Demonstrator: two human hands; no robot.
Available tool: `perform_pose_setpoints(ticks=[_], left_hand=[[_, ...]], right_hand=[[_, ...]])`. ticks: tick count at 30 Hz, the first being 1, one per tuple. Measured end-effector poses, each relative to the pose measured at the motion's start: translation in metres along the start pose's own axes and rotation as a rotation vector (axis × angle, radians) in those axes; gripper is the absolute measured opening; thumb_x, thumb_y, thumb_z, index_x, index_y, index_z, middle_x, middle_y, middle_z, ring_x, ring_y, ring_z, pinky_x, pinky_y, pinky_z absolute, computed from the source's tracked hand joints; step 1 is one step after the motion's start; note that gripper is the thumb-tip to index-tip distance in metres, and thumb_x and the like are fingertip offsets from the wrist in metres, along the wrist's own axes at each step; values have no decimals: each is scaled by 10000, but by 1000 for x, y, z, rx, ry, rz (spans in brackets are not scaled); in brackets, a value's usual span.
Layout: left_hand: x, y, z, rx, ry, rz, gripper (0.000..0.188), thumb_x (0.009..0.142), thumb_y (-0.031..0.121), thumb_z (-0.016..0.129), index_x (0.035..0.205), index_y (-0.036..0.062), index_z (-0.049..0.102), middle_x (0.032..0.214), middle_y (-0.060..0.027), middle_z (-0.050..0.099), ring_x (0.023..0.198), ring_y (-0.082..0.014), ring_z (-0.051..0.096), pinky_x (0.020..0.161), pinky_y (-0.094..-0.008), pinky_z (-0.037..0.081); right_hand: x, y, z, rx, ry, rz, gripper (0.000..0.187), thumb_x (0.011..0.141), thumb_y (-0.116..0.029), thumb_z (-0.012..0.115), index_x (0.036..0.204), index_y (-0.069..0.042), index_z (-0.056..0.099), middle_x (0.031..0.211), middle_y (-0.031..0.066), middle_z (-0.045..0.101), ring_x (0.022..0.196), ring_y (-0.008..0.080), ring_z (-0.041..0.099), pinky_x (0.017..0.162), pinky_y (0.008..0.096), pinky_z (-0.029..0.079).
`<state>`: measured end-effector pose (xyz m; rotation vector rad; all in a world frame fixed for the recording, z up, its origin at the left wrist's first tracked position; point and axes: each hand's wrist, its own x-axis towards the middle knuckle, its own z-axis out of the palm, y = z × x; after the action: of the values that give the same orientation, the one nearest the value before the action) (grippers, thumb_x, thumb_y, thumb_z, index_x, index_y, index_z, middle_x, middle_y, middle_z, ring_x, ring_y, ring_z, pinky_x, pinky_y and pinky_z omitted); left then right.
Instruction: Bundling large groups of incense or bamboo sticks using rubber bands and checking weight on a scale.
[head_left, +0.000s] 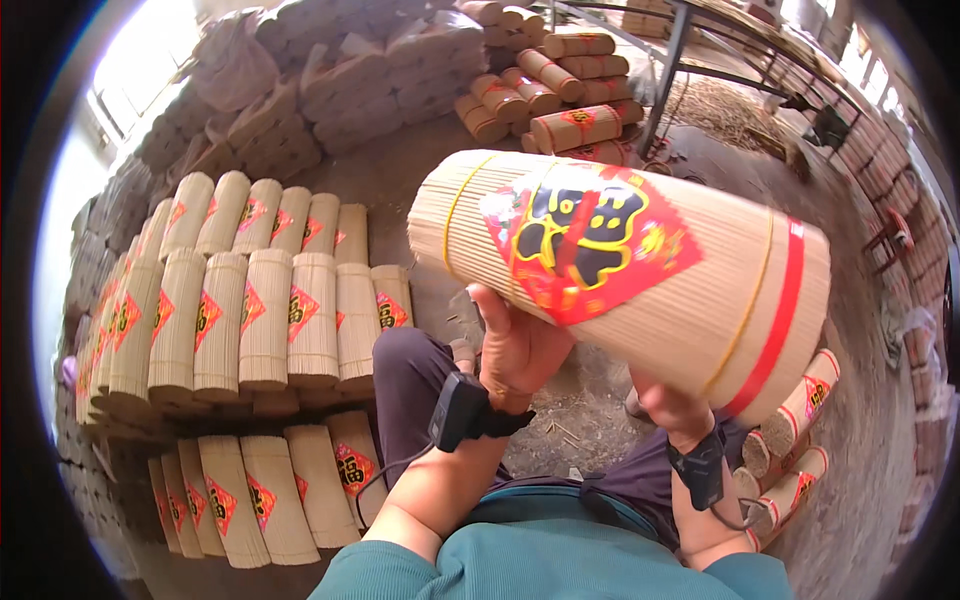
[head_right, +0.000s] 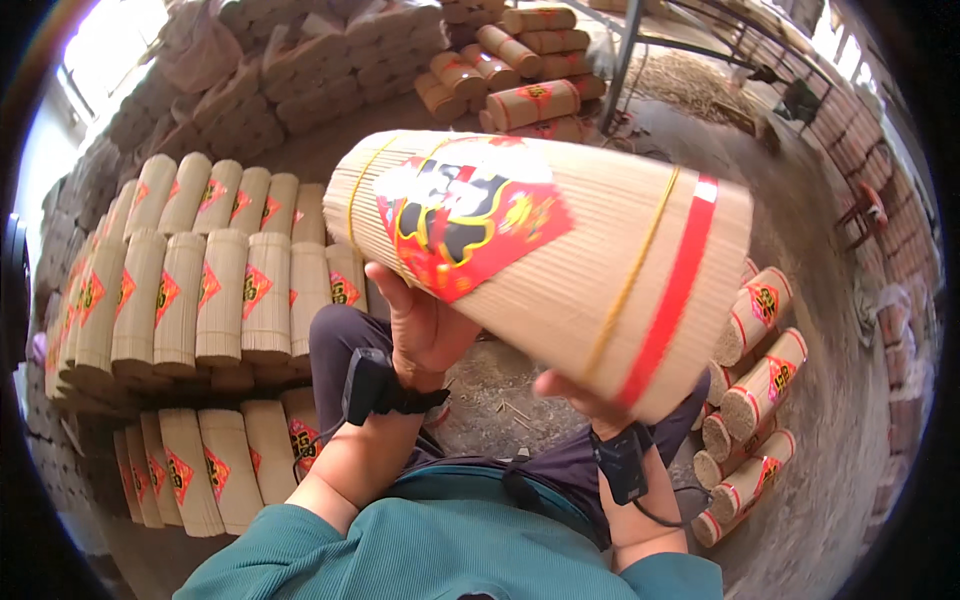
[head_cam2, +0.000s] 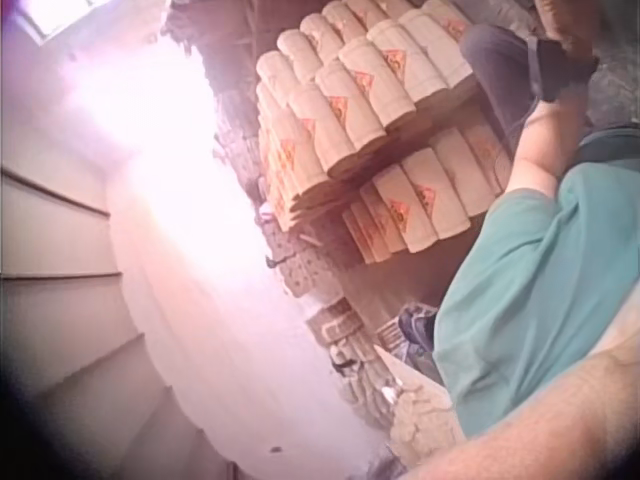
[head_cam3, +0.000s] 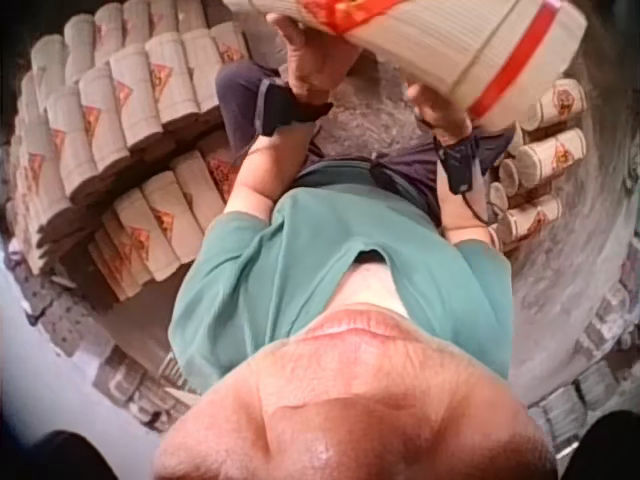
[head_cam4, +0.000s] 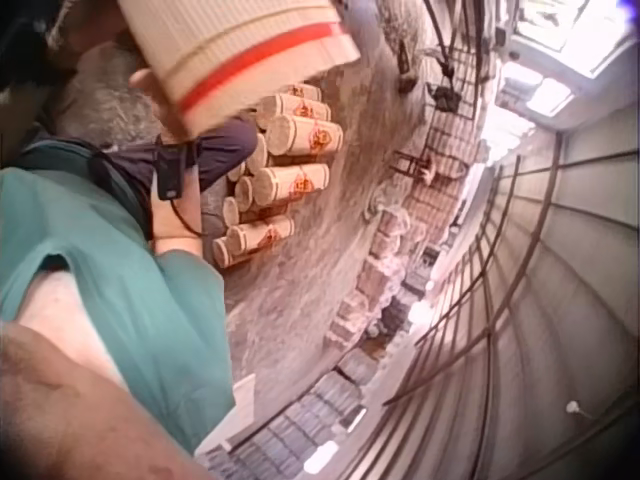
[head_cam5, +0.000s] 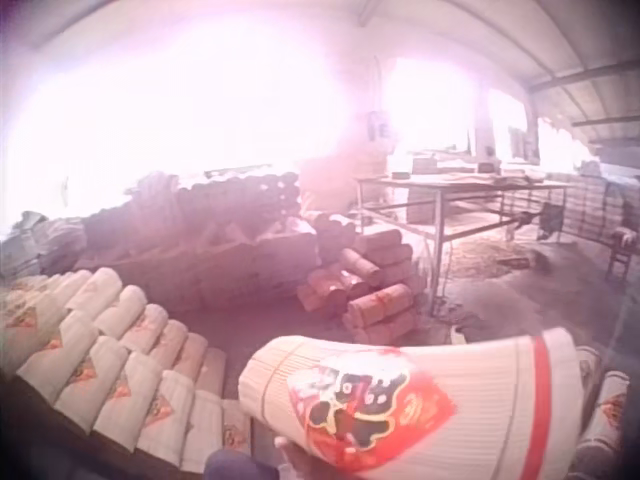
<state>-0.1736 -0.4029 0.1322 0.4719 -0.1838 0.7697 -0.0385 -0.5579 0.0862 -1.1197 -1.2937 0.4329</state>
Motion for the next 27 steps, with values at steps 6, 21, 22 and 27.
perform_pose_setpoints(ticks=[6,21,22,27], left_hand=[[-6,32,-61,-351,187,-221,806,783,684,571,1291,63,496,1251,-147,578,1106,-304,579,919,-487,493],[-4,-4,-151,292,382,-707,758,843,586,571,1329,21,434,1274,-138,563,1146,-257,560,993,-415,447],[-5,-5,-158,322,412,-757,742,839,568,590,1316,17,445,1259,-133,574,1135,-249,567,991,-410,448],[-16,-16,-195,284,561,-777,607,841,481,653,1248,52,519,1202,-96,616,1083,-211,595,966,-397,459]], right_hand=[[34,6,-50,438,-117,636,755,906,-385,594,1466,-69,198,1467,169,320,1319,280,383,1060,446,360],[10,117,8,1090,-171,1015,916,732,-600,689,1367,-28,358,1261,127,571,1100,196,597,925,361,511],[9,122,11,1057,-140,1007,899,745,-576,700,1367,-29,352,1252,126,574,1088,195,602,918,358,515],[7,154,17,871,-92,987,949,724,-538,750,1378,-18,300,1217,124,570,1058,170,599,883,328,525]])
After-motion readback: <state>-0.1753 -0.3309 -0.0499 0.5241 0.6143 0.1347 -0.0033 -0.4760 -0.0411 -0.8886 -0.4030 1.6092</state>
